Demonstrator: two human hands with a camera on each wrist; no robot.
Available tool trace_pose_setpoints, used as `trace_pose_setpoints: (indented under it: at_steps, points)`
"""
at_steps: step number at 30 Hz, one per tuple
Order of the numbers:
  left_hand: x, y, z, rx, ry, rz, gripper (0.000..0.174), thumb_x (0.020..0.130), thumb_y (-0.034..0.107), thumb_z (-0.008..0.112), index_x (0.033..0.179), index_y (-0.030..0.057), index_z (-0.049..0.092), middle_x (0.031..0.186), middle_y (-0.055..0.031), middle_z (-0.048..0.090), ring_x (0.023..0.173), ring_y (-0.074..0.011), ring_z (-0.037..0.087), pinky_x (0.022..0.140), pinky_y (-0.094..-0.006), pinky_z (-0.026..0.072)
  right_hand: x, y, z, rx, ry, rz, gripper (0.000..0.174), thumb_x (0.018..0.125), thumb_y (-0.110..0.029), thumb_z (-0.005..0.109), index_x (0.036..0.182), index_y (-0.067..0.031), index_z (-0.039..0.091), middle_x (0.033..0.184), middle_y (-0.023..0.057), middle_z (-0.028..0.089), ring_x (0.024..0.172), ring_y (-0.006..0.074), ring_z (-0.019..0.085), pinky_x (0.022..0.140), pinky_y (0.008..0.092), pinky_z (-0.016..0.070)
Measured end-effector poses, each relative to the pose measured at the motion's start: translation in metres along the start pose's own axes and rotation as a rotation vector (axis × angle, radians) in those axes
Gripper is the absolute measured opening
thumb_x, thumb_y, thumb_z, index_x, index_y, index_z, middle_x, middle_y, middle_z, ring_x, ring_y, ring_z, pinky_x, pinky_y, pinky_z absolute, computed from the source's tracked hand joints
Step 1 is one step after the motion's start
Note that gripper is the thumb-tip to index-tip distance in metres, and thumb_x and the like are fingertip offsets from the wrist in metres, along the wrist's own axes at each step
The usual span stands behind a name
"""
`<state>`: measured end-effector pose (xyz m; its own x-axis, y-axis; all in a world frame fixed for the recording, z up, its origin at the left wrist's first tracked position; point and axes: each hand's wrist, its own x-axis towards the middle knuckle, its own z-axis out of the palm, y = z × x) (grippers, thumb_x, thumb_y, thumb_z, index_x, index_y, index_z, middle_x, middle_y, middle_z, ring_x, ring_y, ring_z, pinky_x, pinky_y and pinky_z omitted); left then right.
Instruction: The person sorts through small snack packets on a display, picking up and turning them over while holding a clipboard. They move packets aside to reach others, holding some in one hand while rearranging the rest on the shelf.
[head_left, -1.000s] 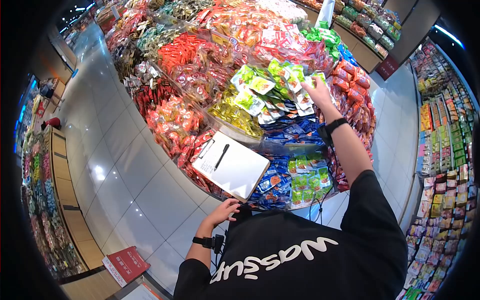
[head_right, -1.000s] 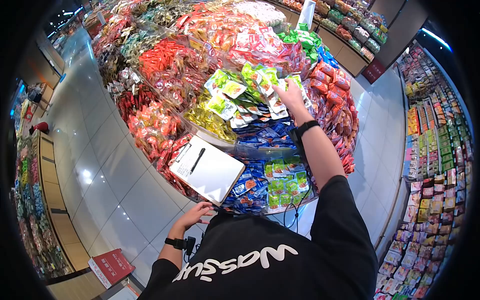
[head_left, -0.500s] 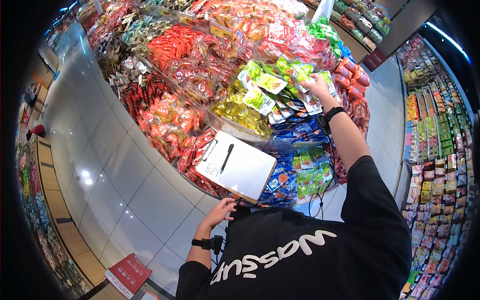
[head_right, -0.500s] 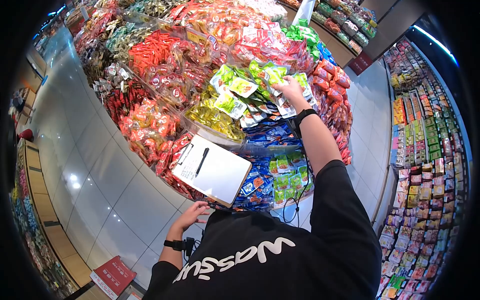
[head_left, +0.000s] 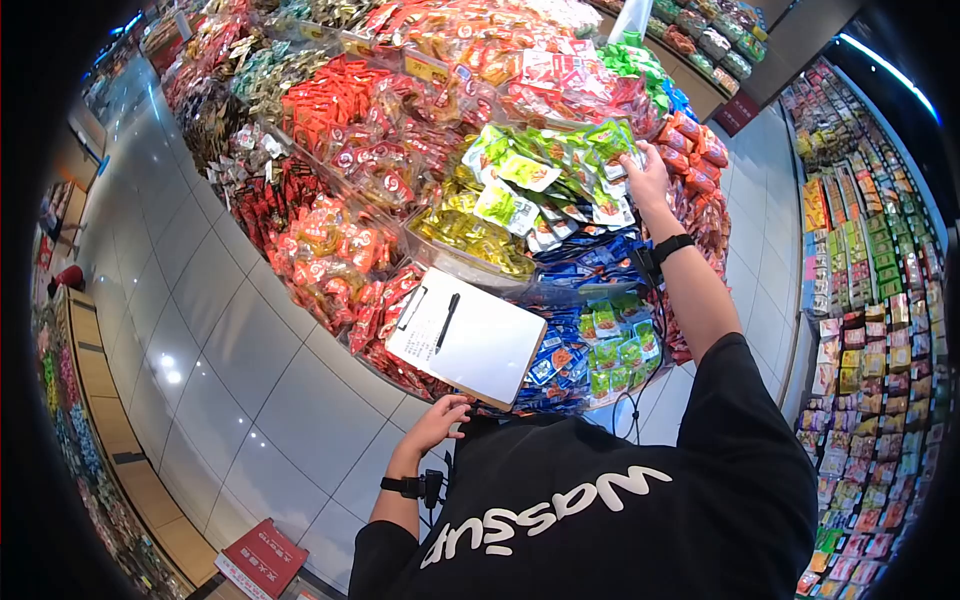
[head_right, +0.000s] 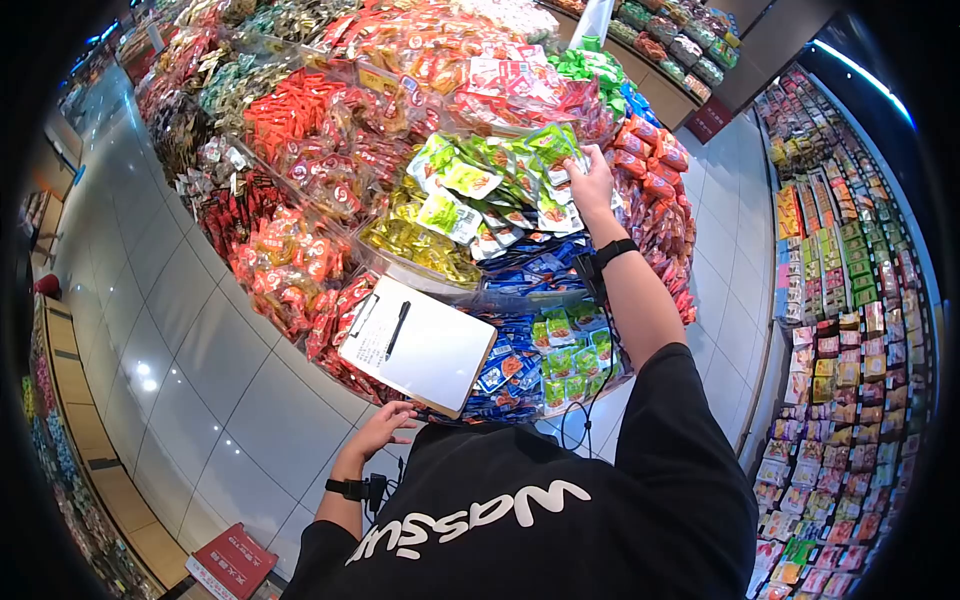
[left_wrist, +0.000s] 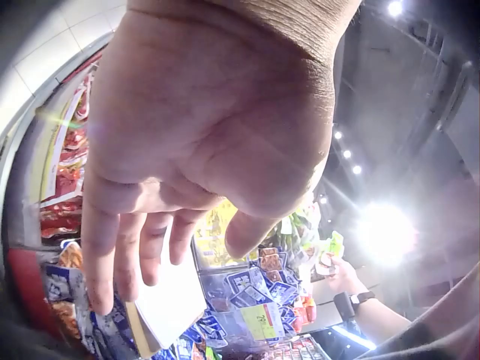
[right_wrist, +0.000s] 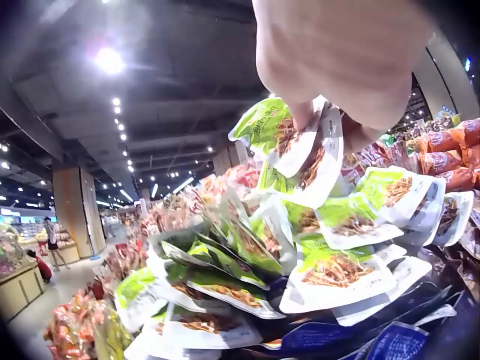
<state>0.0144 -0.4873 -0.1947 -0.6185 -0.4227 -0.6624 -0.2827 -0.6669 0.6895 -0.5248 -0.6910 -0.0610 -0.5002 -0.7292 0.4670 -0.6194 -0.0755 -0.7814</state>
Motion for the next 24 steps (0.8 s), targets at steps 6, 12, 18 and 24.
trace_pose_setpoints:
  at_steps: [6, 12, 18, 24]
  points:
    - [0.010, 0.025, 0.025, 0.109, -0.038, 0.173, 0.038, 0.102, 0.018, 0.052, 0.136, 0.0043, 0.045, 0.130, -0.0098, 0.058, 0.117, -0.0206, 0.058, 0.092, -0.0358, 0.0522, -0.055, -0.090, -0.057, 0.685, -0.117, 0.350, 0.030, 0.094, -0.005, 0.063, 0.121, -0.0002, 0.052, 0.101, 0.0094, 0.069, 0.085, 0.0133, 0.067, 0.074, 0.0286, 0.0554]
    - [0.014, 0.083, 0.094, 0.233, -0.180, 0.494, 0.053, 0.093, 0.007, 0.062, 0.141, 0.0026, 0.039, 0.136, -0.0117, 0.052, 0.128, -0.0225, 0.050, 0.105, -0.0351, 0.0430, -0.152, -0.126, -0.099, 1.000, -0.392, 0.626, 0.027, 0.097, -0.007, 0.059, 0.123, -0.0017, 0.051, 0.103, 0.0097, 0.069, 0.087, 0.0169, 0.069, 0.074, 0.0355, 0.0593]
    - [0.019, 0.113, 0.193, -0.248, -0.395, 0.517, 0.094, 0.078, 0.013, 0.080, 0.152, 0.0061, 0.022, 0.147, -0.0125, 0.040, 0.133, -0.0285, 0.045, 0.099, -0.0427, 0.0518, -0.271, -0.104, -0.106, 0.887, -0.687, 0.670, 0.025, 0.097, -0.010, 0.061, 0.118, -0.0008, 0.054, 0.100, 0.0067, 0.068, 0.091, 0.0119, 0.066, 0.081, 0.0278, 0.0533]
    - [0.036, 0.050, 0.245, -0.356, -0.248, 0.424, 0.079, 0.080, 0.009, 0.076, 0.146, 0.0037, 0.032, 0.137, -0.0125, 0.051, 0.126, -0.0245, 0.053, 0.107, -0.0393, 0.0439, -0.317, -0.060, -0.170, 0.613, -0.994, 0.742, 0.021, 0.097, -0.018, 0.063, 0.111, -0.0023, 0.060, 0.093, 0.0030, 0.069, 0.077, 0.0065, 0.062, 0.064, 0.0224, 0.0504]
